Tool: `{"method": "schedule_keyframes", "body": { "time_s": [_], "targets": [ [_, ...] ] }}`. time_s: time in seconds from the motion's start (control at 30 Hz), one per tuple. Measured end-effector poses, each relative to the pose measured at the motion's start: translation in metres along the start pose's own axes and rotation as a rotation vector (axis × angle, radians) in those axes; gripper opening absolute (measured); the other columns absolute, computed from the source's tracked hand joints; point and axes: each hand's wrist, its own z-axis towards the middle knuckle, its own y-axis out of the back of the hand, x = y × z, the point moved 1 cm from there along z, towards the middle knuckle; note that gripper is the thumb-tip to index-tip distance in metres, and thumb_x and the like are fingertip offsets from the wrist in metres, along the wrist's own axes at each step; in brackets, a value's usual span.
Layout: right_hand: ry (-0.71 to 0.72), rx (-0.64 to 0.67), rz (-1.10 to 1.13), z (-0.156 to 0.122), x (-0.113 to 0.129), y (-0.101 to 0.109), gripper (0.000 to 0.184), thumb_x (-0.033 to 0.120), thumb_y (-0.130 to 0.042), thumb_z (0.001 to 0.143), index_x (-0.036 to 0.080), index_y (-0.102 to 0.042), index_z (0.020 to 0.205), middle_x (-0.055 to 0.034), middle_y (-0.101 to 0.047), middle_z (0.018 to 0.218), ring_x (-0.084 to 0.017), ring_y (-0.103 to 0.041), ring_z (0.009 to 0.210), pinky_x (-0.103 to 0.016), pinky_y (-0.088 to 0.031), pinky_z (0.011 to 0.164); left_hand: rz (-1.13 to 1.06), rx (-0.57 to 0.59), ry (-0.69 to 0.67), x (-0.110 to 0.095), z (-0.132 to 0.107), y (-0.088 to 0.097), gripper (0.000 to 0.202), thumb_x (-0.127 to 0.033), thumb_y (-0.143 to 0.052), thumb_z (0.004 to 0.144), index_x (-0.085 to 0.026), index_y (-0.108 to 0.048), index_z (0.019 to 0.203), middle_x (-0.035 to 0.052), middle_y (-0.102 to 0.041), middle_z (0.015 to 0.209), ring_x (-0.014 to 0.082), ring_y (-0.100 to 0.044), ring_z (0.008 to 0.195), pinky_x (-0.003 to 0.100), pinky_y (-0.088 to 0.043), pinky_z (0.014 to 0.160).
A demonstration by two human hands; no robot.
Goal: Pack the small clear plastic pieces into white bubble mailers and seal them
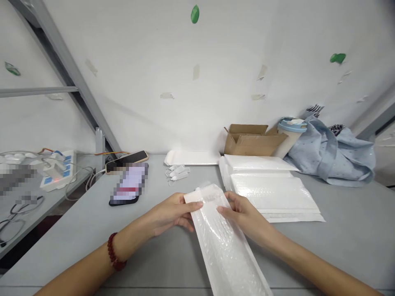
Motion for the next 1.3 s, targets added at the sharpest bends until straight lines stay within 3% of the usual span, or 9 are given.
{"method": "schedule_keyframes", "body": {
  "time_s": [0.17, 0.37, 0.53, 0.67, 0.77, 0.93, 1.0, 1.1, 1.3],
  "targets": [
    [-0.111, 0.116, -0.099, 0.000, -0.004, 0.004, 0.009, 0.023, -0.056, 0.080, 0.019, -0.054, 0.087, -0.0002, -0.060, 0.074, -0.018, -0.060, 0.071, -0.030, -0.045, 0.063, 0.083, 0.039, 0.005, 0.006, 0.000, -0.004, 0.029, -0.028, -0.062, 0.076, -0.014, -0.066, 0.101, 0.0062, -0.067, 0.080, 0.0151, -0.062, 0.068, 0.023, -0.051, 0.055],
    [-0.082, 0.216, 0.008, -0.002, -0.009, 0.004, 0.050, 0.016, -0.055, 0.078, 0.024, -0.037, 0.123, 0.0047, -0.055, 0.073, -0.015, -0.057, 0.068, -0.029, -0.043, 0.064, 0.196, 0.134, 0.022, 0.005, -0.001, -0.006, 0.042, -0.027, -0.058, 0.078, -0.022, -0.059, 0.120, 0.0046, -0.067, 0.084, 0.0134, -0.061, 0.063, 0.020, -0.047, 0.047],
    [0.020, 0.151, -0.091, 0.000, -0.006, 0.001, 0.020, 0.009, -0.051, 0.073, 0.023, -0.058, 0.086, 0.0048, -0.052, 0.066, -0.013, -0.051, 0.060, -0.025, -0.038, 0.057, 0.261, 0.013, 0.016, 0.010, 0.001, -0.002, 0.038, -0.032, -0.063, 0.074, -0.025, -0.065, 0.112, 0.0003, -0.063, 0.074, 0.0110, -0.058, 0.051, 0.021, -0.045, 0.048],
    [-0.031, 0.161, 0.000, 0.002, -0.006, 0.000, 0.018, 0.006, -0.051, 0.067, 0.020, -0.060, 0.073, 0.0038, -0.057, 0.066, -0.013, -0.052, 0.064, -0.026, -0.037, 0.061, 0.327, 0.032, -0.017, 0.008, 0.000, -0.002, 0.032, -0.036, -0.066, 0.071, -0.023, -0.070, 0.100, 0.0007, -0.065, 0.077, 0.0090, -0.057, 0.048, 0.023, -0.047, 0.053],
    [-0.062, 0.159, 0.067, 0.003, -0.006, 0.001, 0.016, 0.007, -0.053, 0.065, 0.019, -0.062, 0.069, 0.0035, -0.058, 0.065, -0.014, -0.053, 0.065, -0.026, -0.037, 0.063, 0.371, 0.088, -0.027, 0.001, -0.004, 0.000, 0.038, -0.036, -0.070, 0.068, -0.023, -0.068, 0.103, 0.0002, -0.066, 0.074, 0.0105, -0.059, 0.055, 0.023, -0.047, 0.058],
    [-0.095, 0.159, 0.110, 0.001, -0.004, 0.002, 0.019, 0.007, -0.052, 0.063, 0.019, -0.066, 0.070, 0.0030, -0.060, 0.066, -0.012, -0.051, 0.060, -0.024, -0.035, 0.057, 0.313, 0.304, 0.001, -0.006, -0.013, 0.003, 0.062, -0.016, -0.075, 0.058, -0.027, -0.060, 0.117, 0.0009, -0.070, 0.086, 0.0162, -0.063, 0.076, 0.028, -0.049, 0.071],
    [-0.107, 0.163, 0.136, 0.000, -0.004, 0.002, 0.018, 0.009, -0.053, 0.065, 0.019, -0.066, 0.073, 0.0030, -0.058, 0.065, -0.012, -0.050, 0.059, -0.023, -0.034, 0.056, 0.302, 0.278, -0.061, -0.007, -0.012, 0.004, 0.046, -0.018, -0.070, 0.065, -0.024, -0.065, 0.110, 0.0029, -0.070, 0.091, 0.0176, -0.063, 0.082, 0.030, -0.049, 0.077],
    [-0.126, 0.154, 0.203, 0.000, -0.005, 0.002, 0.016, 0.012, -0.056, 0.066, 0.019, -0.064, 0.078, 0.0030, -0.057, 0.066, -0.012, -0.051, 0.059, -0.023, -0.035, 0.056, 0.340, 0.136, -0.160, -0.006, -0.007, 0.007, 0.021, -0.021, -0.062, 0.073, -0.019, -0.072, 0.092, 0.0051, -0.071, 0.089, 0.0180, -0.064, 0.082, 0.029, -0.049, 0.077],
    [-0.215, 0.097, 0.410, 0.002, -0.005, 0.003, 0.024, 0.013, -0.050, 0.064, 0.017, -0.063, 0.084, 0.0007, -0.059, 0.068, -0.013, -0.052, 0.060, -0.022, -0.038, 0.053, 0.293, -0.039, -0.266, -0.006, 0.001, 0.010, 0.016, -0.019, -0.065, 0.069, -0.019, -0.073, 0.083, 0.0029, -0.069, 0.084, 0.0158, -0.059, 0.077, 0.025, -0.047, 0.070]
  ]
}}
